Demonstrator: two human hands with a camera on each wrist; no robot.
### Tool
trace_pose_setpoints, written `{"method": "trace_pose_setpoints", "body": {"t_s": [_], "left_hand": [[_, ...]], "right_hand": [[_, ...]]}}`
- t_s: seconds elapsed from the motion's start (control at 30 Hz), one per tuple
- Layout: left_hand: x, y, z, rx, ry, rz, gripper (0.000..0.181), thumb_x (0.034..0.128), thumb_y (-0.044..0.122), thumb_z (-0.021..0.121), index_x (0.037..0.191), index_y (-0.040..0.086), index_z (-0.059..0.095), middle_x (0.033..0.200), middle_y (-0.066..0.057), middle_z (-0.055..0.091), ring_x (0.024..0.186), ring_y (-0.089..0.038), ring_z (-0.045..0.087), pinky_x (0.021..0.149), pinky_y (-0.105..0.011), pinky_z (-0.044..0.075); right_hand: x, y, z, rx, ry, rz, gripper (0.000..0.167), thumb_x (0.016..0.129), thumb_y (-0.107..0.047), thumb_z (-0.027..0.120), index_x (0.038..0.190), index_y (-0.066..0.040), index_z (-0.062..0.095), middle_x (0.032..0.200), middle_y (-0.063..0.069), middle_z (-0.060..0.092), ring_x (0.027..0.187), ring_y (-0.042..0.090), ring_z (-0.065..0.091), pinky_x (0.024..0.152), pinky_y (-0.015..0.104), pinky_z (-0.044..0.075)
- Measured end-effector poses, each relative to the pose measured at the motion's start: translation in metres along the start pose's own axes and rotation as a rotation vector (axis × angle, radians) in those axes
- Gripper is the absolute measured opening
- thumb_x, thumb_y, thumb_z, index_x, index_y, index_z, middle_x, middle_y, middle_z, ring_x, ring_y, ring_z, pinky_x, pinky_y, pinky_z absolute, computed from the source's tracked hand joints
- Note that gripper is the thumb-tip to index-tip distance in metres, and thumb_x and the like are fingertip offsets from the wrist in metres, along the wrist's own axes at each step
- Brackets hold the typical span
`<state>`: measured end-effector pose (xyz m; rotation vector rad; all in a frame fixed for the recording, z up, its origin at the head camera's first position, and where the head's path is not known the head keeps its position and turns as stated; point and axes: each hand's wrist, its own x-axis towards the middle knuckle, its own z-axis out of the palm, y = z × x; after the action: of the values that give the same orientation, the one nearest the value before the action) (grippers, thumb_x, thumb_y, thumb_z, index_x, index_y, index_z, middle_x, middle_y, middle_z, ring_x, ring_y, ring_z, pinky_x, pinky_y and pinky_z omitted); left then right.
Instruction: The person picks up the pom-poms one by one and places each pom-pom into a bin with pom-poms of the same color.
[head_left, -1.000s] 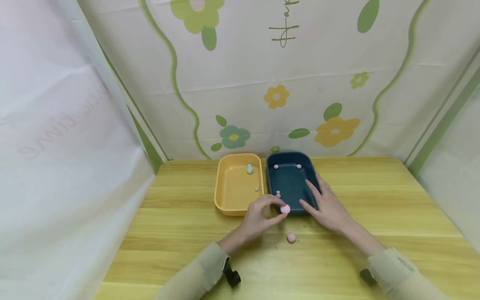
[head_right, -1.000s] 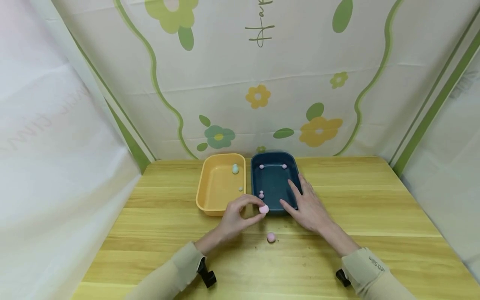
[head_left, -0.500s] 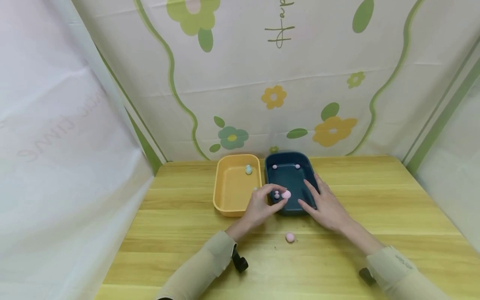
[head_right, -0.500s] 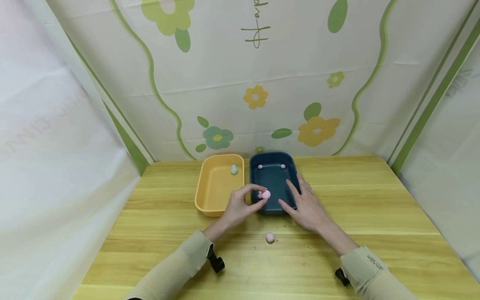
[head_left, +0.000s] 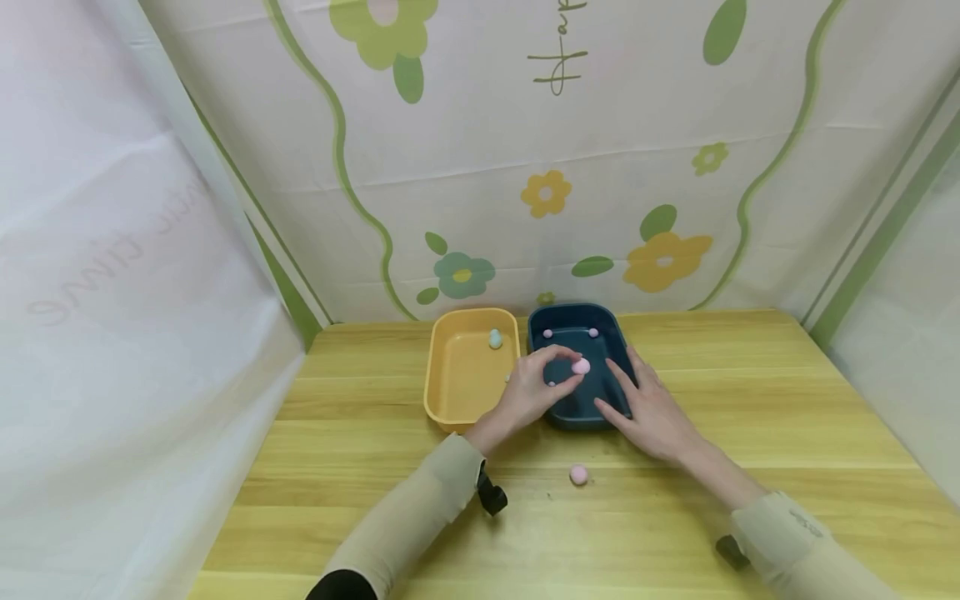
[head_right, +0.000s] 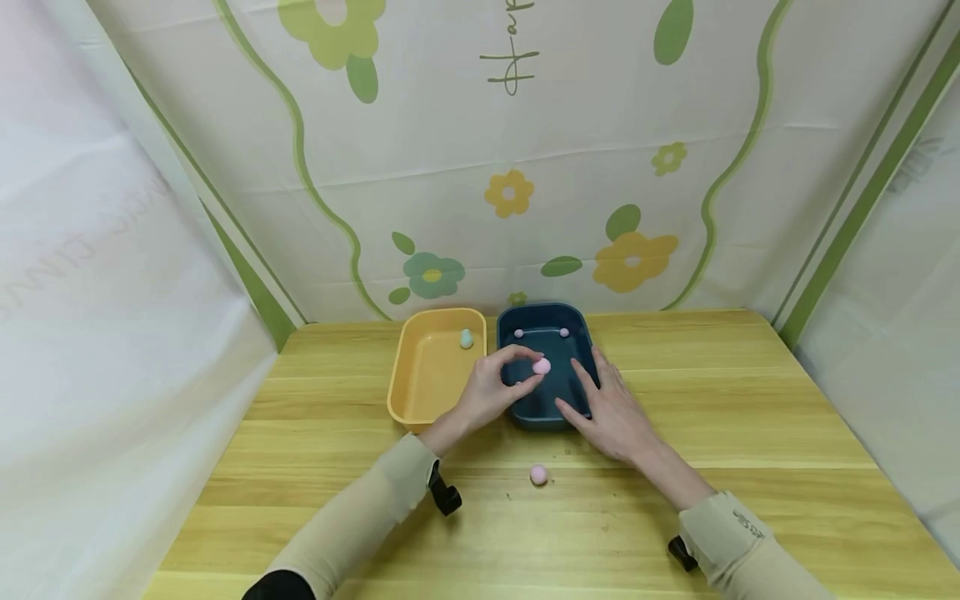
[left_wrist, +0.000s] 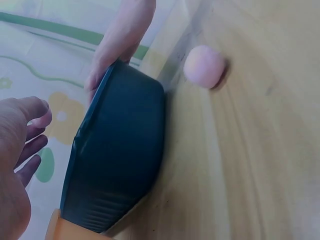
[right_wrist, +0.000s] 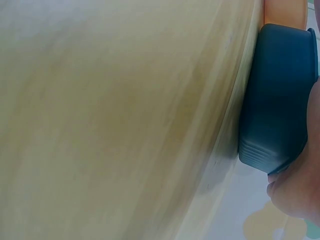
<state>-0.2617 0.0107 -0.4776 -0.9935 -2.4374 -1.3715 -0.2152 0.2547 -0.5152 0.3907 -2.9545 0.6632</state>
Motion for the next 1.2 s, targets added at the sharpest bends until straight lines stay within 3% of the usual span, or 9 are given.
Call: {"method": "trace_pose_setpoints", "body": {"t_s": [0.2,0.4,0.67,0.87,1.2], "left_hand": [[0.009,-0.007,0.002,0.044,0.005,-0.019,0.03,0.1008,0.016,0.082,0.128,0.006,0.074,0.13,-0.009,0.081,0.127,-0.023,0.076,0.113,-0.043,0.061],[0.014,-0.009,0.006,0.07,0.003,-0.05,0.031,0.1019,0.017,0.081,0.13,0.008,0.074,0.131,-0.008,0.081,0.127,-0.023,0.076,0.111,-0.047,0.061],[0.018,-0.009,0.01,0.095,0.017,-0.032,0.032,0.1001,0.015,0.083,0.13,0.006,0.074,0.13,-0.01,0.081,0.124,-0.027,0.077,0.109,-0.048,0.062],[0.018,-0.012,0.01,0.126,0.017,-0.037,0.033,0.1025,0.019,0.081,0.134,0.008,0.075,0.136,-0.007,0.08,0.126,-0.023,0.076,0.109,-0.039,0.063],[0.007,-0.007,0.005,0.146,0.004,0.053,0.034,0.1004,0.015,0.082,0.133,0.011,0.077,0.145,-0.008,0.075,0.137,-0.024,0.071,0.112,-0.035,0.061]], "right_hand": [[0.0,0.0,0.0,0.007,-0.008,0.006,0.085,0.11,-0.058,0.058,0.173,-0.005,0.033,0.183,0.03,0.007,0.162,0.063,0.024,0.124,0.082,0.032],[0.0,0.0,0.0,0.001,-0.009,0.006,0.085,0.11,-0.057,0.058,0.172,-0.004,0.033,0.183,0.031,0.008,0.162,0.063,0.024,0.125,0.081,0.031],[0.001,0.0,0.0,0.003,-0.01,0.005,0.085,0.11,-0.057,0.058,0.172,-0.005,0.033,0.183,0.03,0.007,0.163,0.062,0.023,0.125,0.081,0.032],[0.001,0.0,0.0,0.007,-0.007,0.001,0.085,0.111,-0.057,0.058,0.172,-0.005,0.033,0.183,0.03,0.008,0.163,0.063,0.024,0.124,0.081,0.033],[0.001,0.001,0.0,0.004,0.002,-0.009,0.083,0.111,-0.055,0.058,0.173,-0.006,0.032,0.183,0.031,0.008,0.162,0.063,0.024,0.124,0.081,0.033]]}}
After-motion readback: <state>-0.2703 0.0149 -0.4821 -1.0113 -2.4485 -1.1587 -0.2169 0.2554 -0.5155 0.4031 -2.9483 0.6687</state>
